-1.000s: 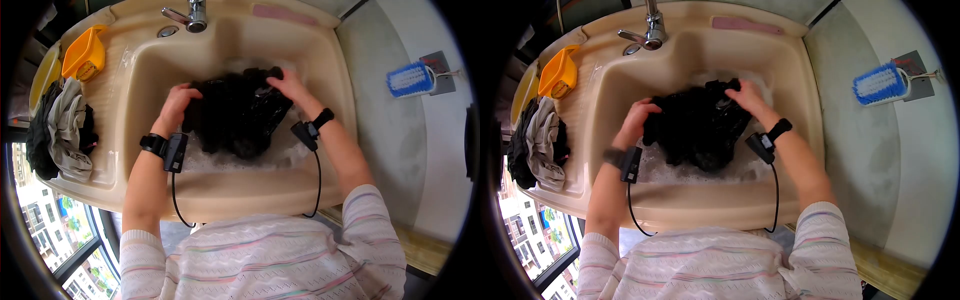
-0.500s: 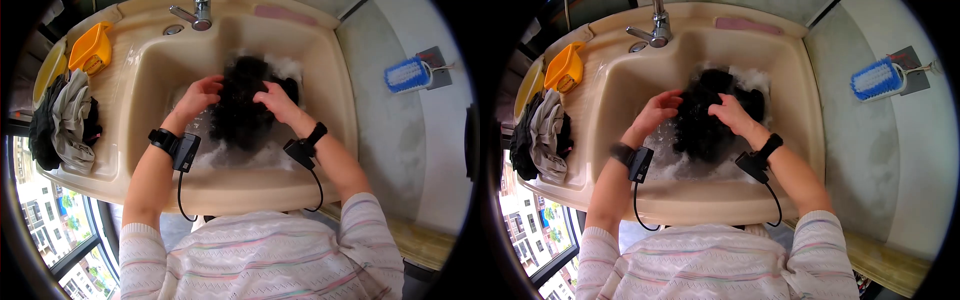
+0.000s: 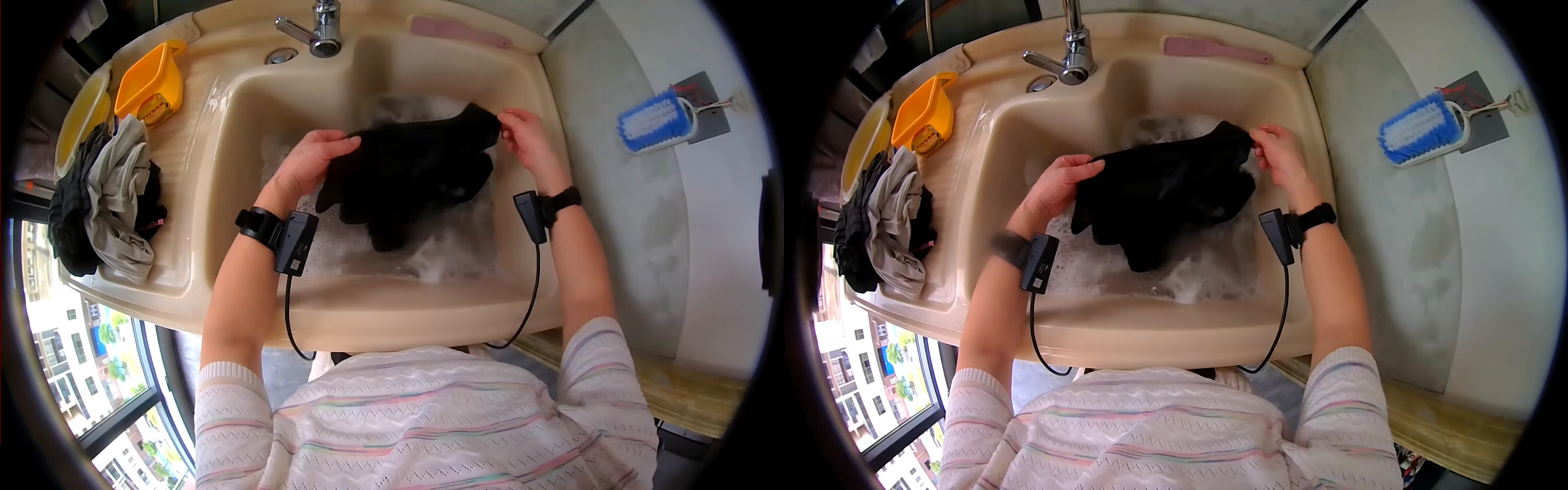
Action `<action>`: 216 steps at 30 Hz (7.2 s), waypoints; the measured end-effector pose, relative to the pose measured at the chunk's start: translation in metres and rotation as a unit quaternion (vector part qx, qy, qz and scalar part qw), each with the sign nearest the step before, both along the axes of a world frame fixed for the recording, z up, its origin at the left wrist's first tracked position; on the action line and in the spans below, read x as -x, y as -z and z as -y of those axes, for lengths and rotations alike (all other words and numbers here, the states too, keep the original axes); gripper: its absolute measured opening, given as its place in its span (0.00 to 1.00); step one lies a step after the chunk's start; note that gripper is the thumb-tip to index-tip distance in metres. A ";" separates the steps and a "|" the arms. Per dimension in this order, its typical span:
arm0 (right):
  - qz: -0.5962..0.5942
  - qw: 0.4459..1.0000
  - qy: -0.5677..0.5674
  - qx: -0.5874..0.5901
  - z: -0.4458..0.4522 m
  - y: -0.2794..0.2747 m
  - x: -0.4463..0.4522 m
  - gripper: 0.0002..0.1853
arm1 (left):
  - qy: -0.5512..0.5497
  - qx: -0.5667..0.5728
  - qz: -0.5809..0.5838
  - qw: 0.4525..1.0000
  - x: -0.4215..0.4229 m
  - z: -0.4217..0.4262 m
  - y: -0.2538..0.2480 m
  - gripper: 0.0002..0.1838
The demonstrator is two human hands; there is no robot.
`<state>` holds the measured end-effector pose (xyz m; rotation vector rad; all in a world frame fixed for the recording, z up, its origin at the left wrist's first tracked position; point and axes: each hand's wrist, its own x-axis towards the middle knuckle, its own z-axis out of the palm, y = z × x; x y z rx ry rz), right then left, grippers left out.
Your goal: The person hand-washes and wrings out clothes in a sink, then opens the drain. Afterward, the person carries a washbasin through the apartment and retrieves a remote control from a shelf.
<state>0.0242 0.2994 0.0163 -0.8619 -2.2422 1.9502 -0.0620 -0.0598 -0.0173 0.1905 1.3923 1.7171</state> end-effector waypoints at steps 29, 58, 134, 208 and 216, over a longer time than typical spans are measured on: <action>0.164 0.721 -0.442 -0.508 0.124 0.086 0.006 0.33 | 0.128 0.287 -0.105 0.944 -0.041 -0.010 0.071 0.26; 0.009 0.768 -0.613 -0.183 0.154 -0.022 -0.037 0.12 | 0.247 0.187 -0.437 0.844 -0.030 -0.022 0.018 0.22; -0.082 0.907 -0.394 -0.125 0.122 -0.098 -0.022 0.10 | -0.149 -0.003 -0.081 0.986 -0.021 0.089 -0.141 0.12; -0.275 0.809 -0.339 -0.393 0.126 -0.130 -0.026 0.27 | -0.098 0.231 -0.605 0.755 -0.050 0.037 -0.147 0.13; -0.342 0.888 -0.302 -0.054 0.170 -0.122 -0.010 0.29 | -0.118 -0.127 -0.329 0.928 -0.064 0.005 -0.136 0.13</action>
